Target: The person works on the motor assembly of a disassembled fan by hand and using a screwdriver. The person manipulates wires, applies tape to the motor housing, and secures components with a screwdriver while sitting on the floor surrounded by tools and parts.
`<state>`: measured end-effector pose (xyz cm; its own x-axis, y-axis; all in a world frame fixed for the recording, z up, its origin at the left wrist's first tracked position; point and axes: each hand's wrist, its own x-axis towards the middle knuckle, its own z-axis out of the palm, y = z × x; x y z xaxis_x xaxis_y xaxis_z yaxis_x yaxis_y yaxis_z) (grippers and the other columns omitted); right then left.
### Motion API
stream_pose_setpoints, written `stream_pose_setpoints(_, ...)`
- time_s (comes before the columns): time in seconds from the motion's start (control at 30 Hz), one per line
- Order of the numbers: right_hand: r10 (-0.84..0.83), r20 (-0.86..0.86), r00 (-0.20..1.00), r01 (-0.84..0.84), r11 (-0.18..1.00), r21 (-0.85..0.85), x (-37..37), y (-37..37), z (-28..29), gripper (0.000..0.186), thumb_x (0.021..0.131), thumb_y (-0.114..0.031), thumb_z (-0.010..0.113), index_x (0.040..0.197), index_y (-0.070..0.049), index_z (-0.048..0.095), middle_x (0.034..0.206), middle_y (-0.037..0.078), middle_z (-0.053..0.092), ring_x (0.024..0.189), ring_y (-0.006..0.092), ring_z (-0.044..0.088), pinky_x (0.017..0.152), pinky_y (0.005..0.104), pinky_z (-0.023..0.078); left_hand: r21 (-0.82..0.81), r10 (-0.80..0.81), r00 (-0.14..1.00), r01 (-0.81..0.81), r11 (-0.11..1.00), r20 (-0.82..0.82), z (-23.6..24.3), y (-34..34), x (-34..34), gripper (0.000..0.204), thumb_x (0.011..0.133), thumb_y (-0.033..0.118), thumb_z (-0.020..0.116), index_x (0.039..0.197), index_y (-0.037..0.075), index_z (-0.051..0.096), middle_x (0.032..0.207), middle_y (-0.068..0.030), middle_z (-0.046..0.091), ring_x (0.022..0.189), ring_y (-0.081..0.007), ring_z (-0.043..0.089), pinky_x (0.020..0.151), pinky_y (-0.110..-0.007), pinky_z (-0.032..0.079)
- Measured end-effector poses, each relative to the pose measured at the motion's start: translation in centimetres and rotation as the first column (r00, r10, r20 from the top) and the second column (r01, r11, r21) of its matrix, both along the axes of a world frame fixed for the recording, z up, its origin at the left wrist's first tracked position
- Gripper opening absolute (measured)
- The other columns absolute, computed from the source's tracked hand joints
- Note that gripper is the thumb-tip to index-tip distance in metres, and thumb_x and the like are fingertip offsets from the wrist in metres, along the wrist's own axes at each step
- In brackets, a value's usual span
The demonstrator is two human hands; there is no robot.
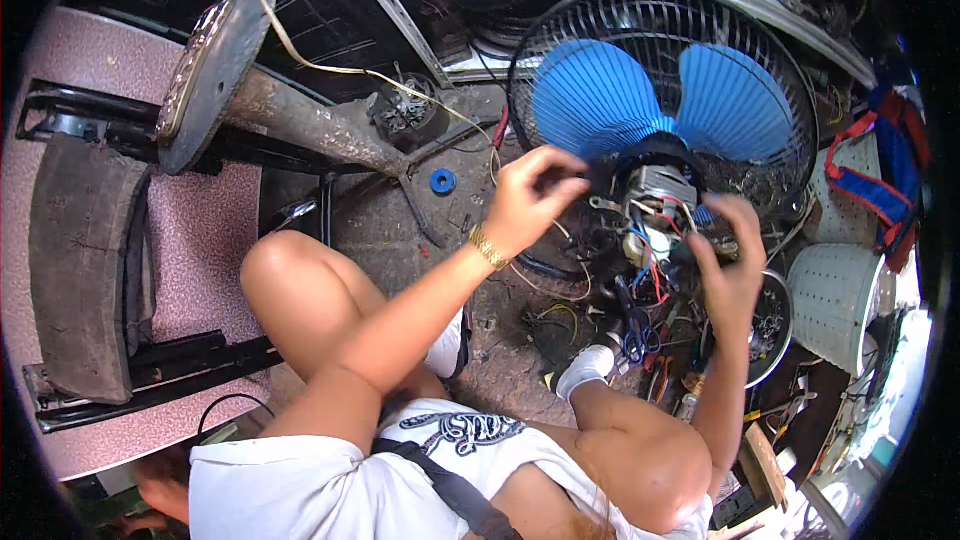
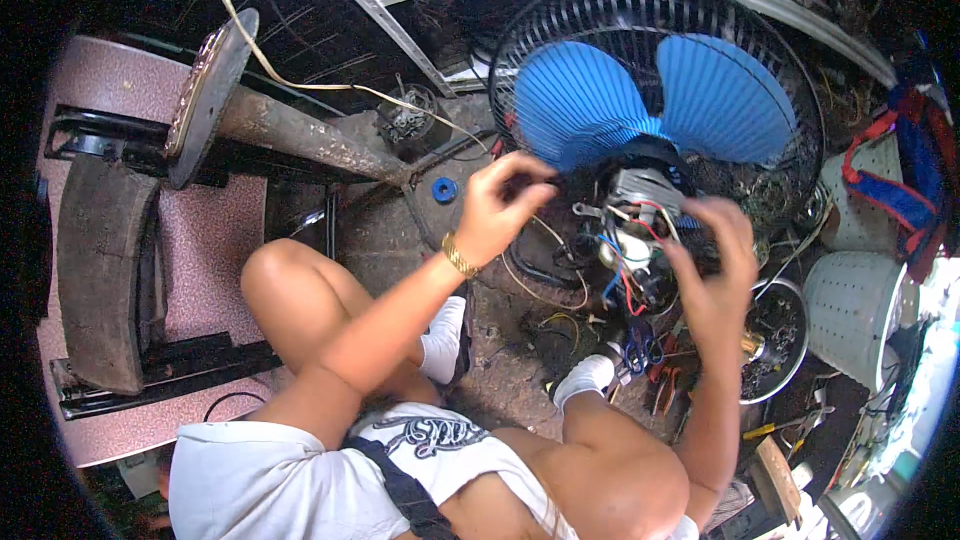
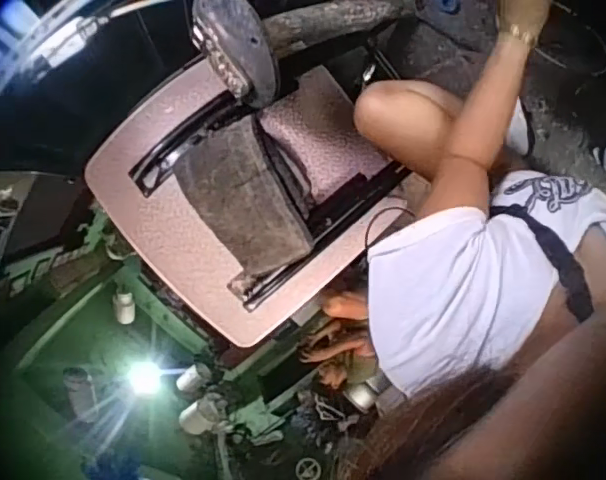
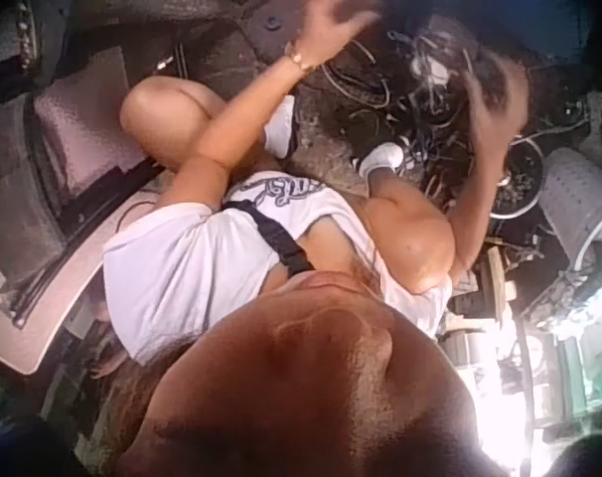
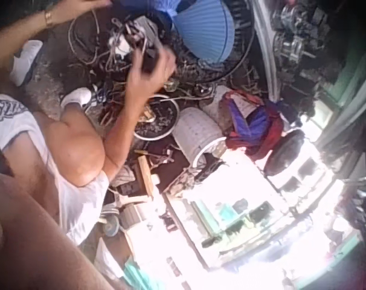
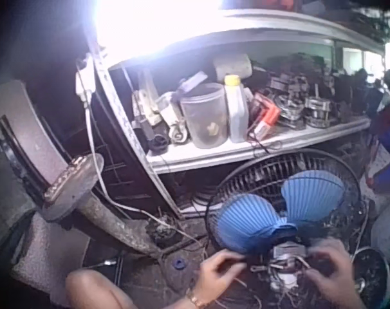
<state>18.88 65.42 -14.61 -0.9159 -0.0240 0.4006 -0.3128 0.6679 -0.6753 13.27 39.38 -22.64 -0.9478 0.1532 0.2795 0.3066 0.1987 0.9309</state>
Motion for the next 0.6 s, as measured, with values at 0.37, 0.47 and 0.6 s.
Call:
stream_pose_setpoints(0.37, 0.521, 0.585, 0.621, -0.530, 0.830, -0.175, 4.1, -17.0, -7.2, 0.042, 0.090, -0.007, 0.057, 0.130, 0.005, 0.051, 0.122, 0.028, 0.058, 0.117, 0.0423, 0.055, 0.103, 0.0445, 0.042, -0.627, 0.654, 0.701, -0.380, 0.680, 0.284, -23.3, -10.9, 2.9, 0.023, 0.081, 0.010, 0.070, 0.103, 0.007, 0.066, 0.119, -0.0166, 0.059, 0.101, -0.0370, 0.060, 0.087, -0.045, 0.050)
stream_pose_setpoints(0.47, 0.459, 0.469, 0.755, -0.385, 0.889, -0.249, -0.2, -24.8, -17.8, 0.044, 0.090, -0.004, 0.053, 0.133, 0.006, 0.049, 0.127, 0.029, 0.055, 0.120, 0.0436, 0.053, 0.104, 0.0443, 0.041, -0.785, 0.575, 0.800, -0.240, 0.571, 0.173, -22.8, -11.8, 1.7, 0.035, 0.081, 0.012, 0.070, 0.115, 0.009, 0.061, 0.135, -0.0163, 0.049, 0.115, -0.0380, 0.053, 0.092, -0.046, 0.049)
stream_pose_setpoints(0.6, 0.236, 0.499, 0.834, -0.111, 0.957, -0.267, -8.8, -32.3, -25.9, 0.048, 0.087, -0.004, 0.053, 0.132, 0.010, 0.046, 0.133, 0.035, 0.047, 0.122, 0.0498, 0.048, 0.104, 0.0481, 0.040, -0.861, 0.556, 0.826, -0.211, 0.464, 0.097, -23.9, -15.8, -1.8, 0.047, 0.085, 0.016, 0.065, 0.130, 0.011, 0.054, 0.140, -0.0144, 0.046, 0.120, -0.0379, 0.050, 0.096, -0.048, 0.047)
